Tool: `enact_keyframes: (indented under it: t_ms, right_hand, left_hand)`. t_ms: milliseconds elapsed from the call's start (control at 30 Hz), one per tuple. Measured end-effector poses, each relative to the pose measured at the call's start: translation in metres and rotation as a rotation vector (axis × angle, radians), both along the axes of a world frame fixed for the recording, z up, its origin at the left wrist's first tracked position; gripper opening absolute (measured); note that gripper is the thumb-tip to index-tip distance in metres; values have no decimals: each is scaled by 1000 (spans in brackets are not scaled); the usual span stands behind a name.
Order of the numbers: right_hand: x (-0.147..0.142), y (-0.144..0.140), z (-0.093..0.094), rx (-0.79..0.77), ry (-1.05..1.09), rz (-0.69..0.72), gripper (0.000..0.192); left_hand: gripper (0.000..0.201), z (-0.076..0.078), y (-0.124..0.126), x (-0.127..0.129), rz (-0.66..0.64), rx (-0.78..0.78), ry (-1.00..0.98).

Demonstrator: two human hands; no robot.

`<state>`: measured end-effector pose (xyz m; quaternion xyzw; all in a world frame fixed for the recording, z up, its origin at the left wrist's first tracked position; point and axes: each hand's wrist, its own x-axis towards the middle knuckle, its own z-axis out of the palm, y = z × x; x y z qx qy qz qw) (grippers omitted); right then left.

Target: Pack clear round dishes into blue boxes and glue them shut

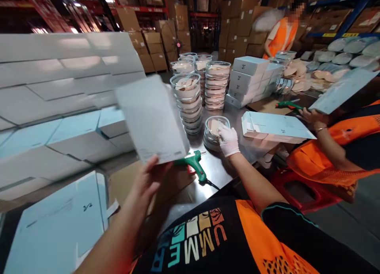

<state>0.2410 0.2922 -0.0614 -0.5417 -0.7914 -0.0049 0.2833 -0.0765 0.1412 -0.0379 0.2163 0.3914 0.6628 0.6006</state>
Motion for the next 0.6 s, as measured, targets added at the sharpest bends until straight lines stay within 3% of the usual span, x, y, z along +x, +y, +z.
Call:
enact_keyframes:
  t_ms: [67,133,300,467,600]
  right_hand:
    - [2,-7,1,58,45,-26,28]
    - [4,-17,3,128,108,-40,31]
    - [7,-41,18,323,388,26,28]
    - [4,-49,44,279,741,-32,38]
    - [13,-50,74,412,885,-47,36]
  left_hand:
    - [46,-13,14,38,-193,-66,-122]
    - [44,-23,27,69,-312,-30,-135]
    - [46,-34,52,102,-418,211,110]
    - [57,-35,48,94,-426,233,102]
    - [64,-37,22,48,-274,183,181]
